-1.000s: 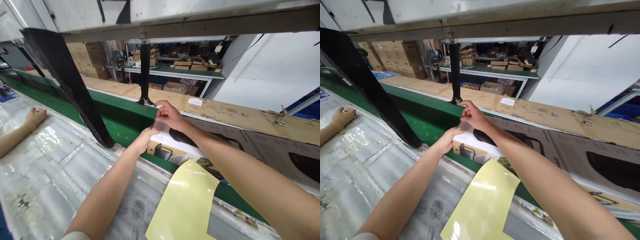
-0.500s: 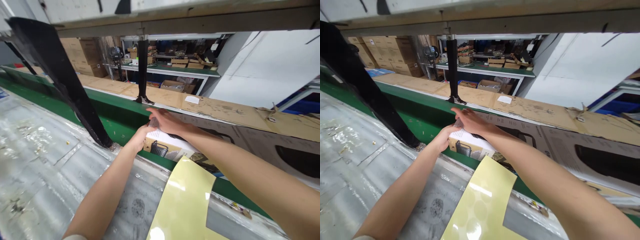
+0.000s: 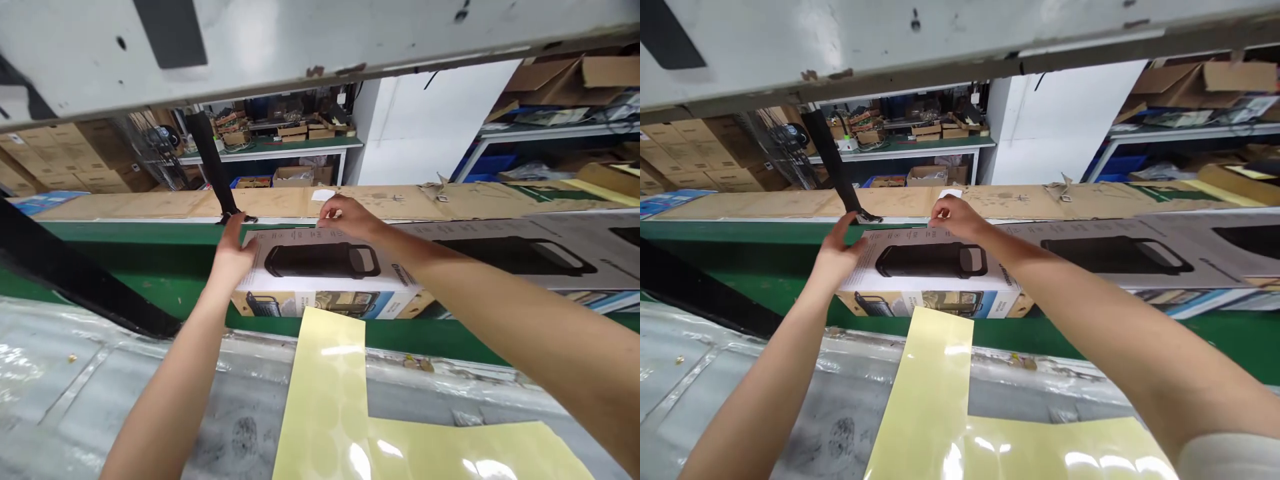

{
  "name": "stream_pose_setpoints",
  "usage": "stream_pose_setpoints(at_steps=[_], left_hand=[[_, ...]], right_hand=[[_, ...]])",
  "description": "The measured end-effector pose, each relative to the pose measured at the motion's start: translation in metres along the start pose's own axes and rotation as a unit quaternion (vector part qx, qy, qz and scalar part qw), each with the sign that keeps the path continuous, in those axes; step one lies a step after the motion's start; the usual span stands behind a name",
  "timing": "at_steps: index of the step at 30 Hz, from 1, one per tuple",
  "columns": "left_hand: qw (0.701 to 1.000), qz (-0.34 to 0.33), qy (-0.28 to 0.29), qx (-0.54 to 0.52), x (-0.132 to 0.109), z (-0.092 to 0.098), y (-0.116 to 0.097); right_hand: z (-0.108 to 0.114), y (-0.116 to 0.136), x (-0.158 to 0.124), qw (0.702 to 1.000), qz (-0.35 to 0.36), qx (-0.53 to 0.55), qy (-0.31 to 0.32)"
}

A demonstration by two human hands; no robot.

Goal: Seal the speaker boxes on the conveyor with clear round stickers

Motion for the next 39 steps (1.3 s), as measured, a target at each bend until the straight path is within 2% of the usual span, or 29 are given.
stream_pose_setpoints(at_steps=[2, 4, 6, 8, 13, 17, 21, 25, 28, 31, 33, 35, 36, 37, 39], left_hand=[[0.991, -0.067, 0.098, 0.065, 0.023, -0.037, -0.024], [0.97, -0.099, 0.172, 0.143, 0.038, -0.074, -0.039], [0.952, -0.104, 0.211, 0.194, 0.043, -0.099, -0.042], [0.945, -0.097, 0.226, 0.215, 0.043, -0.111, -0.036], [0.938, -0.086, 0.227, 0.246, 0.038, -0.113, -0.02], [0.942, -0.077, 0.219, 0.243, 0.041, -0.113, -0.015], [0.95, -0.061, 0.203, 0.23, 0.045, -0.111, -0.01], [0.958, -0.041, 0.18, 0.221, 0.047, -0.104, -0.009], [0.956, -0.039, 0.192, 0.219, 0.044, -0.097, -0.014], [0.945, -0.072, 0.234, 0.217, 0.04, -0.094, -0.019], [0.932, -0.11, 0.257, 0.23, 0.041, -0.097, -0.019], [0.918, -0.136, 0.269, 0.257, 0.043, -0.102, -0.017], [0.912, -0.14, 0.273, 0.273, 0.045, -0.105, -0.016], [0.907, -0.143, 0.272, 0.289, 0.046, -0.106, -0.015], [0.905, -0.156, 0.237, 0.318, 0.048, -0.103, -0.018]], right_hand=[[0.013, -0.011, -0.001, 0.999, -0.027, 0.021, 0.021], [0.011, -0.017, 0.001, 0.997, -0.047, 0.039, 0.048], [-0.001, -0.019, 0.006, 0.995, -0.061, 0.048, 0.068], [-0.014, -0.022, 0.013, 0.994, -0.065, 0.042, 0.076], [-0.04, -0.027, 0.03, 0.995, -0.045, -0.018, 0.084], [-0.047, -0.029, 0.037, 0.993, -0.03, -0.091, 0.072], [-0.041, -0.023, 0.024, 0.987, -0.003, -0.158, 0.036], [-0.047, -0.01, -0.001, 0.975, 0.039, -0.199, 0.093], [-0.056, -0.004, -0.003, 0.965, 0.009, -0.229, 0.129], [-0.05, -0.001, -0.001, 0.957, -0.056, -0.261, 0.114], [-0.035, 0.006, -0.015, 0.957, -0.052, -0.276, 0.073], [-0.018, 0.026, -0.05, 0.96, 0.022, -0.281, 0.009], [-0.012, 0.04, -0.076, 0.958, 0.081, -0.275, -0.014], [-0.009, 0.053, -0.106, 0.957, 0.124, -0.263, -0.015], [-0.014, 0.078, -0.176, 0.946, 0.216, -0.22, 0.1]])
Point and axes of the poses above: each hand's wrist, its own x-axis towards the middle knuckle, its own z-axis out of the back of the hand, y = z × x, the point moved 3 cm from there along x, towards the middle knuckle, and after that the axes turned 10 degrees about -y, right-handed, at the moved point
